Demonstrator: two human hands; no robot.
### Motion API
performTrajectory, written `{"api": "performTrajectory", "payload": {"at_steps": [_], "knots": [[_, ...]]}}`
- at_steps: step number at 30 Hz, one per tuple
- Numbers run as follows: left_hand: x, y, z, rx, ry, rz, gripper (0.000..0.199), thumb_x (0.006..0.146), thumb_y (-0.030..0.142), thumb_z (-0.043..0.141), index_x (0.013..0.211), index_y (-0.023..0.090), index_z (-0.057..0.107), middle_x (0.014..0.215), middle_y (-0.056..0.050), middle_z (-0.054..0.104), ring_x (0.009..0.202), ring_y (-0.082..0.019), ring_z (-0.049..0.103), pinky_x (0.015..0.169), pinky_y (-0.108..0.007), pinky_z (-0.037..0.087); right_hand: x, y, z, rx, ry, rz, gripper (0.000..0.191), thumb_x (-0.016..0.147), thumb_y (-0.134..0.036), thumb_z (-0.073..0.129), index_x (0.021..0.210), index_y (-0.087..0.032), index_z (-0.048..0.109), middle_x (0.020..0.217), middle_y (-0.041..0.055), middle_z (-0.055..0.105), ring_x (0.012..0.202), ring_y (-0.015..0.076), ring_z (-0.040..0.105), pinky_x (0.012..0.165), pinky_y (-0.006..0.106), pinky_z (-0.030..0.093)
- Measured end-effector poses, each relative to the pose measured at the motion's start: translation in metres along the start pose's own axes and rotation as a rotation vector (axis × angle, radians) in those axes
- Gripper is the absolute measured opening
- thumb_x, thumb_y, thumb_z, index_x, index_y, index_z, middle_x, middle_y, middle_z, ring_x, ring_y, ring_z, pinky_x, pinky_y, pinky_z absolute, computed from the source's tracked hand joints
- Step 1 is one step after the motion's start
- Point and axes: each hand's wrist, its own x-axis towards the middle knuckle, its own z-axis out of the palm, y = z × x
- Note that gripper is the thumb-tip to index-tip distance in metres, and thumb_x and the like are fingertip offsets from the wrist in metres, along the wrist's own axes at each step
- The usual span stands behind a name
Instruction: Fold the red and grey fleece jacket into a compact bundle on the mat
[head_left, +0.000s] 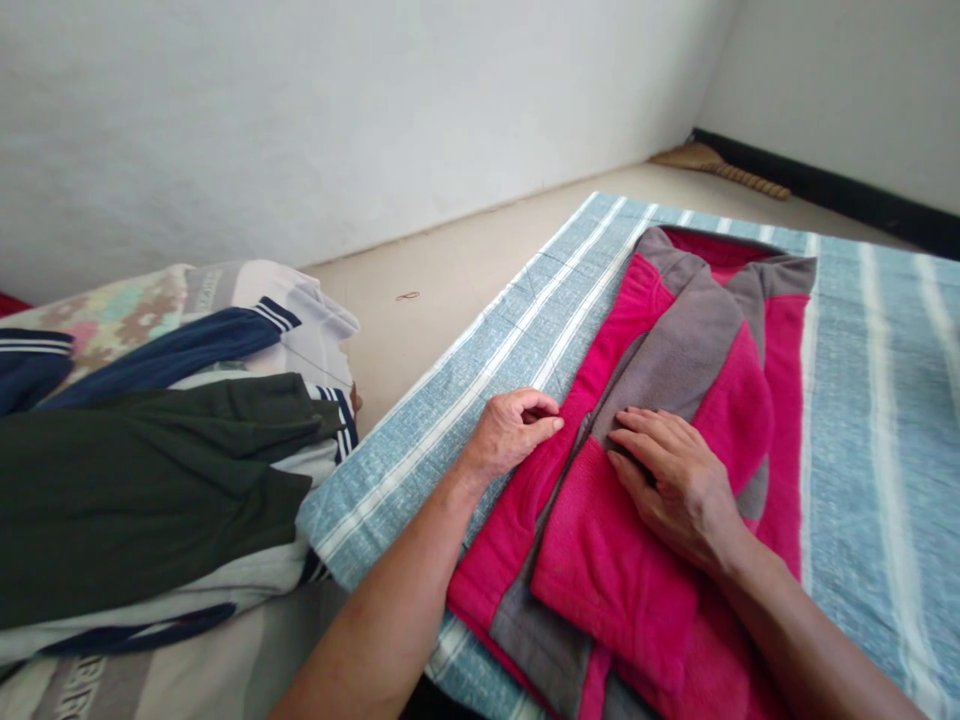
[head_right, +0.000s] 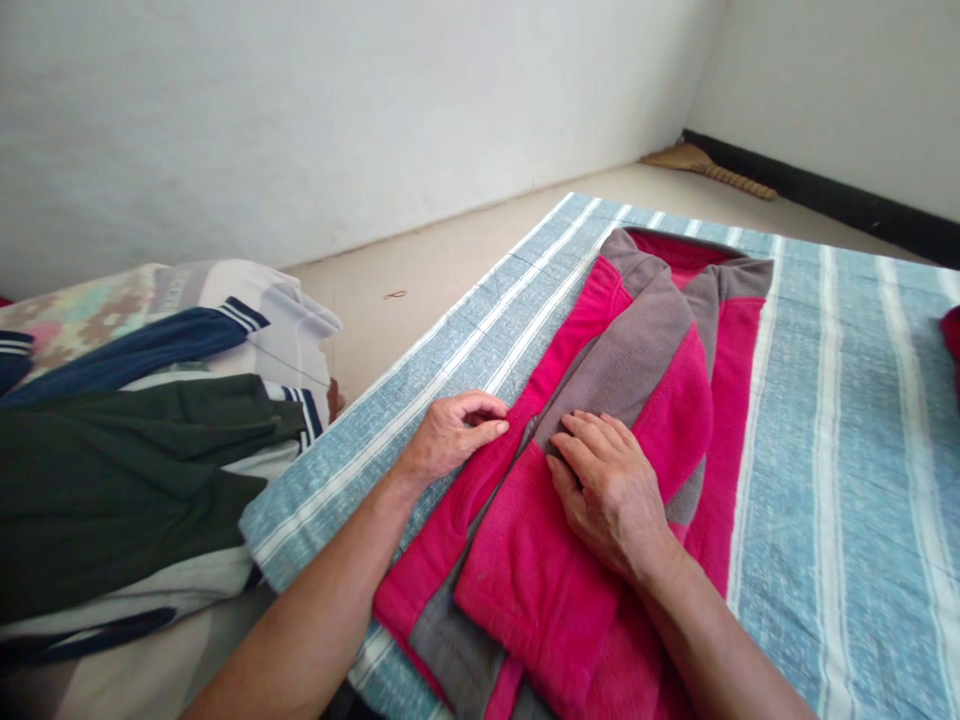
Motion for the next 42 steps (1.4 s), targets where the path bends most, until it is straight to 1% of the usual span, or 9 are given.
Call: {"api": "performTrajectory", "payload": {"at_steps": [11, 14, 17, 23, 27, 33, 36, 39, 42], "knots": [[0.003, -0.004, 0.001, 0.016, 0.000, 0.041, 0.011, 0.074, 0.024, 0.064, 0.079, 0.016, 0.069, 0.078, -0.002, 0.070, 0.071, -0.016, 0.064, 0.069, -0.026, 0.050, 0.002, 0.001, 0.001, -0.014, 0.021, -0.037, 0.014, 0.090, -0.019, 0.054, 0.097, -0.015, 0.066, 0.109, 0.0119, 0.069, 0.104, 0.0251, 0.063, 0.094, 0.045, 0.048], [0.005, -0.004, 0.000, 0.024, 0.004, 0.051, 0.013, 0.075, 0.027, 0.063, 0.080, 0.017, 0.069, 0.078, -0.002, 0.071, 0.072, -0.016, 0.065, 0.070, -0.026, 0.050, -0.001, -0.006, -0.007, -0.028, 0.077, -0.037, 0.015, 0.090, -0.015, 0.052, 0.098, -0.016, 0.065, 0.107, 0.0112, 0.069, 0.102, 0.0229, 0.064, 0.095, 0.044, 0.049], [0.006, -0.004, -0.001, 0.047, 0.012, 0.070, 0.014, 0.075, 0.029, 0.062, 0.078, 0.018, 0.069, 0.079, -0.001, 0.071, 0.071, -0.016, 0.065, 0.069, -0.026, 0.051, -0.016, -0.014, -0.024, -0.048, 0.081, -0.056, 0.017, 0.090, -0.012, 0.051, 0.101, -0.017, 0.064, 0.109, 0.0108, 0.069, 0.103, 0.0221, 0.064, 0.094, 0.044, 0.050], [0.008, -0.007, -0.002, 0.074, 0.036, 0.118, 0.014, 0.074, 0.030, 0.062, 0.079, 0.020, 0.069, 0.079, 0.000, 0.072, 0.072, -0.016, 0.066, 0.070, -0.026, 0.052, -0.090, -0.015, -0.065, -0.131, -0.055, -0.069, 0.036, 0.090, -0.006, 0.041, 0.118, -0.017, 0.060, 0.125, 0.0139, 0.062, 0.123, 0.0249, 0.054, 0.098, 0.048, 0.049], [0.008, -0.006, -0.004, 0.105, 0.020, 0.140, 0.018, 0.076, 0.033, 0.061, 0.082, 0.019, 0.069, 0.080, -0.001, 0.072, 0.074, -0.017, 0.067, 0.071, -0.027, 0.053, -0.126, -0.018, -0.084, -0.191, -0.240, -0.071, 0.050, 0.089, -0.006, 0.036, 0.134, -0.020, 0.052, 0.142, 0.0118, 0.049, 0.134, 0.0257, 0.040, 0.099, 0.047, 0.048], [0.005, -0.003, -0.011, 0.273, -0.031, 0.230, 0.022, 0.080, 0.030, 0.055, 0.092, 0.019, 0.069, 0.089, -0.005, 0.073, 0.081, -0.020, 0.069, 0.079, -0.031, 0.054, -0.124, -0.026, -0.097, -0.197, -0.428, -0.073, 0.065, 0.085, -0.006, 0.041, 0.147, -0.025, 0.035, 0.153, 0.0099, 0.030, 0.141, 0.0283, 0.027, 0.105, 0.053, 0.040], [-0.001, -0.005, -0.019, 0.397, -0.040, 0.316, 0.030, 0.082, 0.026, 0.051, 0.106, 0.019, 0.067, 0.104, -0.008, 0.072, 0.094, -0.022, 0.068, 0.088, -0.035, 0.053, -0.120, -0.021, -0.098, -0.165, -0.430, -0.090, 0.061, 0.086, -0.009, 0.044, 0.144, -0.025, 0.039, 0.152, 0.0102, 0.032, 0.140, 0.0287, 0.028, 0.106, 0.055, 0.037], [-0.011, -0.007, -0.030, 0.515, -0.112, 0.437, 0.037, 0.085, 0.023, 0.048, 0.119, 0.019, 0.061, 0.121, -0.009, 0.066, 0.114, -0.025, 0.061, 0.101, -0.040, 0.047, -0.122, -0.015, -0.098, -0.156, -0.407, -0.130, 0.059, 0.086, -0.012, 0.045, 0.144, -0.024, 0.040, 0.150, 0.0105, 0.036, 0.140, 0.0284, 0.029, 0.107, 0.055, 0.036], [-0.023, -0.007, -0.039, 0.545, -0.172, 0.519, 0.040, 0.087, 0.019, 0.045, 0.125, 0.020, 0.059, 0.130, -0.008, 0.061, 0.120, -0.026, 0.057, 0.105, -0.041, 0.044, -0.124, -0.010, -0.099, -0.156, -0.417, -0.172, 0.060, 0.086, -0.017, 0.048, 0.145, -0.023, 0.039, 0.150, 0.0108, 0.036, 0.140, 0.0286, 0.028, 0.108, 0.054, 0.034]]}}
